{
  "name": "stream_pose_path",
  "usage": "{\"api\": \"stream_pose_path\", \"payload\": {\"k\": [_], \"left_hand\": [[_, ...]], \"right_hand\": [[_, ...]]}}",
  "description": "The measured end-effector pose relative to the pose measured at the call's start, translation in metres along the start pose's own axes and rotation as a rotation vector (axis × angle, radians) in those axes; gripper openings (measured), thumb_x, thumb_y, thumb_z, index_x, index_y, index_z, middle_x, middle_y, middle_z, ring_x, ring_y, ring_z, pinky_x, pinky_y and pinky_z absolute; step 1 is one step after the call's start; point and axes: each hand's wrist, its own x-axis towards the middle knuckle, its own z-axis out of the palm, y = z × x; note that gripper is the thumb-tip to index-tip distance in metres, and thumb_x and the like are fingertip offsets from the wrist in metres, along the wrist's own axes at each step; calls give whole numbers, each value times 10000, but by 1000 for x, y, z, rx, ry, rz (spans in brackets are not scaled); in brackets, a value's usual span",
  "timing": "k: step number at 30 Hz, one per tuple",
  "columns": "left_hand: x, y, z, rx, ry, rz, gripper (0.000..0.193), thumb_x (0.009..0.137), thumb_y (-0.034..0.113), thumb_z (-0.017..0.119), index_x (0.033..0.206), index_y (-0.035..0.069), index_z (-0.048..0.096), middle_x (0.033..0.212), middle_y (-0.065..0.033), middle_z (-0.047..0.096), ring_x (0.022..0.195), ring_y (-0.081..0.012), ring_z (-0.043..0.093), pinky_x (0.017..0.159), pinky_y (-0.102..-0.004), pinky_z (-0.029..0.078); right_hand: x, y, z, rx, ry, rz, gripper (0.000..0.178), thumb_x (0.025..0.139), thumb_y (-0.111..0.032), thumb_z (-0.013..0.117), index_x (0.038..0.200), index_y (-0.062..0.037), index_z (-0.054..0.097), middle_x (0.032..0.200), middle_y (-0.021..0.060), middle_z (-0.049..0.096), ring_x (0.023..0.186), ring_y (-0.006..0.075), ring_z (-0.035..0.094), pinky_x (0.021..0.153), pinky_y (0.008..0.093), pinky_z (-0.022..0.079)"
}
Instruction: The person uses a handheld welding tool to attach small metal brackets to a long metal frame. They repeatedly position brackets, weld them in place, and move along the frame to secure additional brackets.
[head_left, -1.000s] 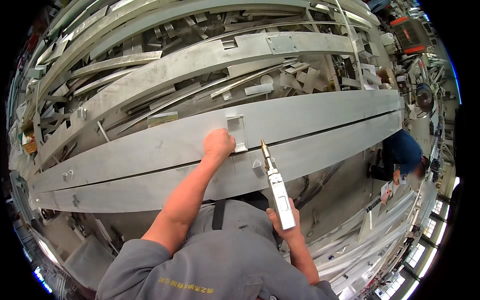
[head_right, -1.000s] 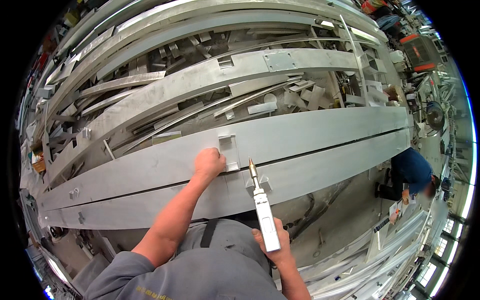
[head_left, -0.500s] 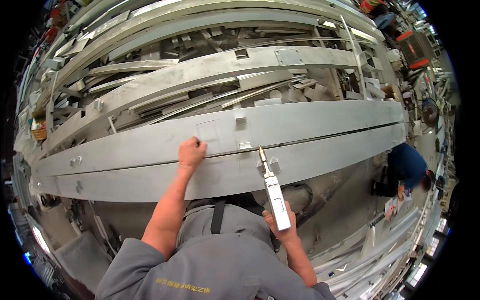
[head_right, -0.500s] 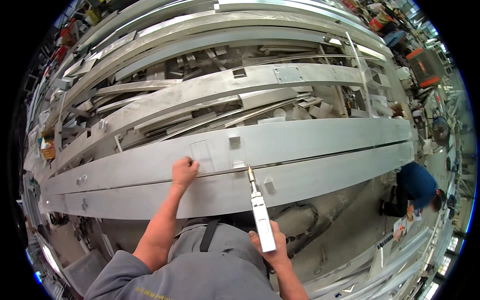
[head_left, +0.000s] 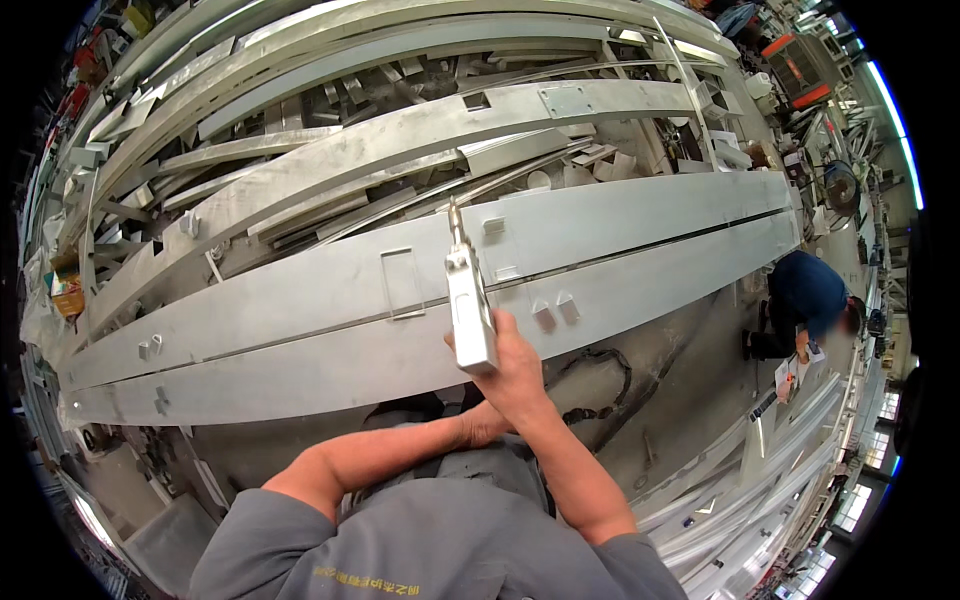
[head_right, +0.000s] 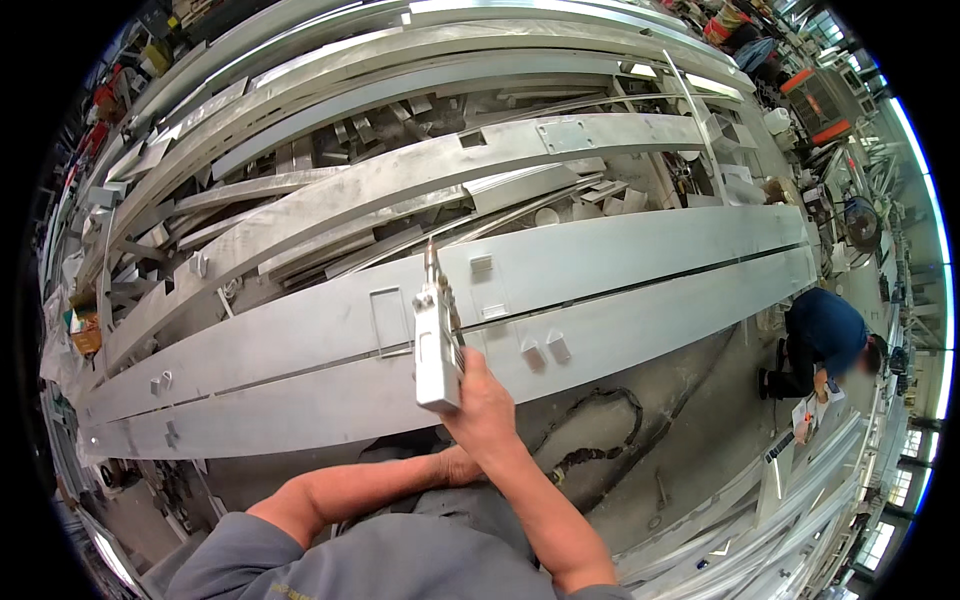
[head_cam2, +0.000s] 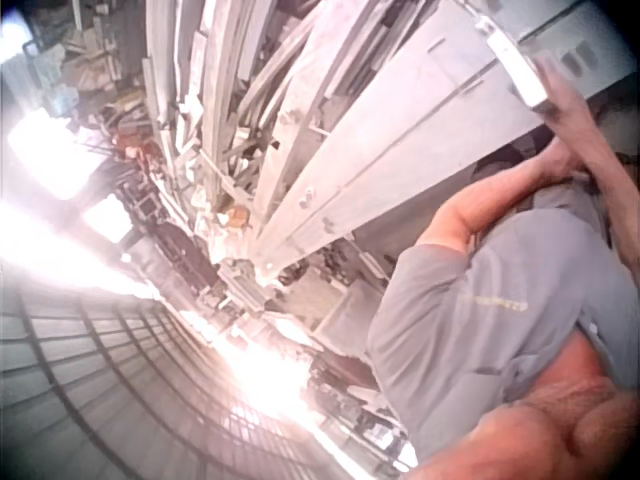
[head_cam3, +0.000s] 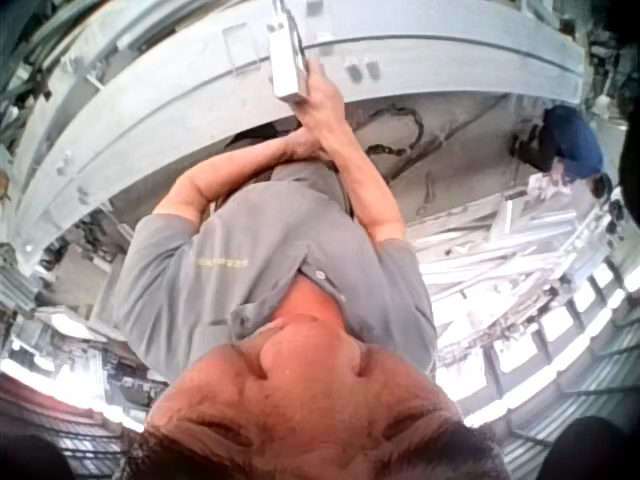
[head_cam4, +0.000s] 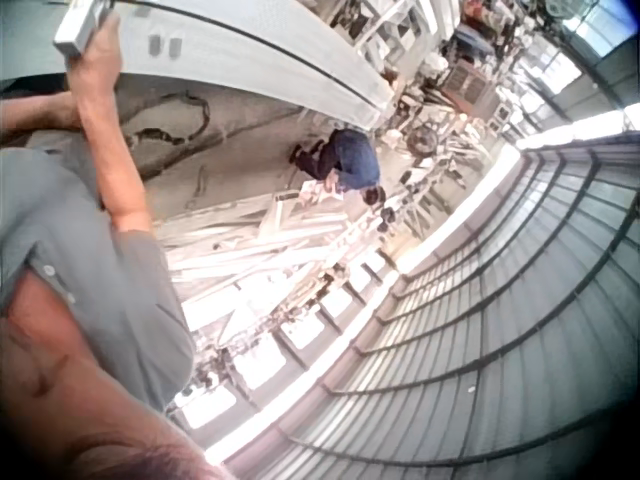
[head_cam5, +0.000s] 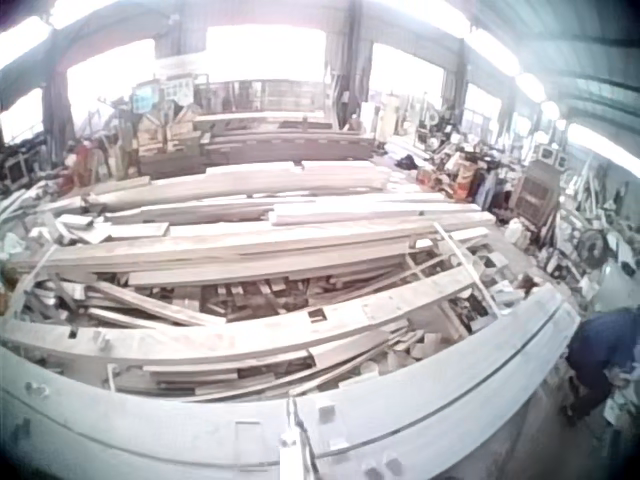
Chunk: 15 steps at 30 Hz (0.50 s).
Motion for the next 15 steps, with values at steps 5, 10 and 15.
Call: {"api": "stream_pose_path", "payload": {"k": [5, 10, 15], "left_hand": [[-37, -37, -27, -411, -44, 142, 328, 872, 80, 696, 1192, 33, 643, 1165, -70, 672, 1095, -222, 613, 949, -375, 492], [-49, -47, -34, -866, -81, -138, 414, 798, 54, 729, 1206, 35, 659, 1152, -69, 697, 1091, -251, 643, 990, -419, 501], [-47, -51, -44, -892, -90, -169, 381, 805, 90, 723, 1178, 31, 676, 1162, -92, 711, 1103, -267, 656, 996, -426, 507]], "right_hand": [[9, -14, 37, -47, 2, -164, 629, 878, -290, 709, 1352, 16, 430, 1069, 254, 677, 969, 462, 652, 791, 510, 525], [14, 0, 76, -71, 67, -94, 620, 903, -279, 688, 1352, 51, 417, 1034, 301, 668, 923, 502, 637, 776, 555, 512], [25, 4, 85, -136, 52, 45, 584, 901, -288, 694, 1297, 59, 439, 991, 311, 665, 898, 504, 639, 761, 558, 521]]}}
